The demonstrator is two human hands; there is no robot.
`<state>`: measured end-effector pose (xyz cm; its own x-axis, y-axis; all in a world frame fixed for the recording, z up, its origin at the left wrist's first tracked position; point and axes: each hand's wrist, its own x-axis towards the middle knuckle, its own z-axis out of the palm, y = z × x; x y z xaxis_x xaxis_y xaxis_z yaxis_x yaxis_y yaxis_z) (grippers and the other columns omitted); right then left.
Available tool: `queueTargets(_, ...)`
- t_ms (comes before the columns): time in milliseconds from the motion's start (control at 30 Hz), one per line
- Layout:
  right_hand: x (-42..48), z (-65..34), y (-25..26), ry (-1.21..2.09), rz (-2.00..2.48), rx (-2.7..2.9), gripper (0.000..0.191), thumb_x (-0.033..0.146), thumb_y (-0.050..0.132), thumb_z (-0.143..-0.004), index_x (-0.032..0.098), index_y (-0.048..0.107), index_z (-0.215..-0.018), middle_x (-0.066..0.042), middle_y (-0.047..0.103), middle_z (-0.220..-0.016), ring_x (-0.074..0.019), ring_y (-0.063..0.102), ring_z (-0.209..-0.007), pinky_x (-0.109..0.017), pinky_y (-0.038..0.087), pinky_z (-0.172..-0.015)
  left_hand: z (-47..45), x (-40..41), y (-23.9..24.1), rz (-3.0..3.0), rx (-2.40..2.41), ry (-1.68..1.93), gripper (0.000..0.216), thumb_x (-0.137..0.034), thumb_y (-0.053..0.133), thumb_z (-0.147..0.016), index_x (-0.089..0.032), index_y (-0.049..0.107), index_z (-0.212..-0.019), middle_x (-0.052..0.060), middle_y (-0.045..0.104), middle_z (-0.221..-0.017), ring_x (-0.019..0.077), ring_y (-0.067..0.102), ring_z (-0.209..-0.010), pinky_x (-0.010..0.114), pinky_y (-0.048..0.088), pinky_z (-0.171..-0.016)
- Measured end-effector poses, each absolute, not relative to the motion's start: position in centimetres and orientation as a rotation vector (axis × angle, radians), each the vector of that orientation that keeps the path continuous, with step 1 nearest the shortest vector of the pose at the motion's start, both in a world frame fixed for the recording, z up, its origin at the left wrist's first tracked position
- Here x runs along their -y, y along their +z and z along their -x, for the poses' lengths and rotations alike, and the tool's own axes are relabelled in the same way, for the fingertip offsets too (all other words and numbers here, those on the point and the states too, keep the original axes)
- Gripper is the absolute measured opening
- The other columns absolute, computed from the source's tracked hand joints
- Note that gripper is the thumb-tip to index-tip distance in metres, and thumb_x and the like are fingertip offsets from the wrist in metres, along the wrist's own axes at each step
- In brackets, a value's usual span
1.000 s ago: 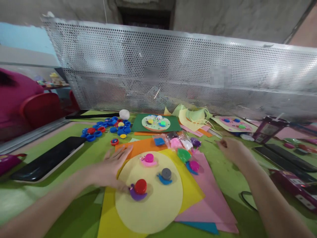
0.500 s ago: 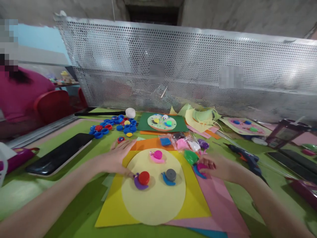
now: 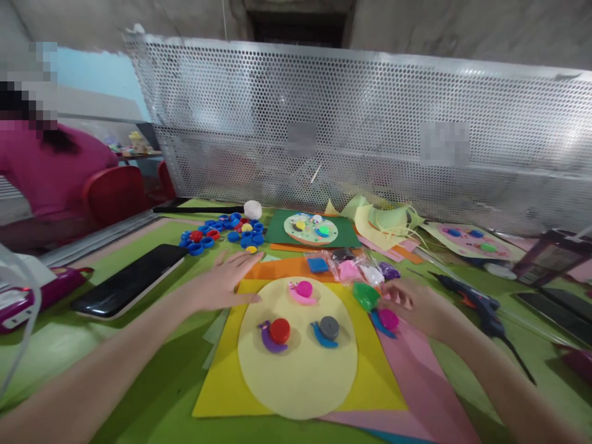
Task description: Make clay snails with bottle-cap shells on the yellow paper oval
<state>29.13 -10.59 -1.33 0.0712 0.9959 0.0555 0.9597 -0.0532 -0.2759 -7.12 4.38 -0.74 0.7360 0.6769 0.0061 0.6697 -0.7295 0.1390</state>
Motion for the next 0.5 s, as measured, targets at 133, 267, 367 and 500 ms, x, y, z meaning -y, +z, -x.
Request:
queueTargets(133,9.9,-27.6,-1.9,0.001,2.148,1.917,0.036,0.052,0.05,-0.076,0.02,0.056,-0.09,-0.009,0.063,-0.092,-0.0247,0.059,-0.081,-0.033,0.043,-0.066,6.6,-4.0,-0.3,-2.835,-1.099,0.271,0.069,-0.056,0.037,-0.084,-0.013,0.028,-0.137,0.016,0.034,-0.141,0.0311,0.025,-0.131,0.051,0.013,-0.104)
queueTargets(267,9.8,-26.4,-2.3,-0.121,2.085,1.978,0.024,0.042,0.051,-0.075,0.019,0.059,-0.082,-0.008,0.065,-0.082,-0.0242,0.06,-0.077,-0.032,0.045,-0.064,5.8,-3.5,-0.6,-2.836,-1.031,0.411,0.053,-0.046,0.043,-0.085,-0.016,0.043,-0.129,0.013,0.048,-0.131,0.0289,0.036,-0.125,0.047,0.016,-0.104)
queueTargets(367,10.1,-26.1,-2.0,-0.246,1.995,1.979,0.025,0.034,0.049,-0.076,0.019,0.058,-0.095,-0.009,0.065,-0.094,-0.0259,0.06,-0.087,-0.037,0.047,-0.072,5.5,-3.0,-0.6,-2.804,-0.991,0.538,0.043,-0.041,0.044,-0.086,-0.017,0.051,-0.12,0.011,0.056,-0.122,0.0263,0.043,-0.119,0.044,0.019,-0.103)
queueTargets(500,10.2,-24.7,-0.6,-0.374,1.769,2.041,0.03,0.03,0.045,-0.08,0.023,0.053,-0.108,-0.009,0.058,-0.113,-0.0263,0.052,-0.107,-0.043,0.043,-0.089,4.8,-1.1,0.0,-2.705,-0.935,0.694,0.03,-0.036,0.043,-0.086,-0.02,0.059,-0.106,0.007,0.062,-0.111,0.0222,0.049,-0.111,0.038,0.029,-0.099)
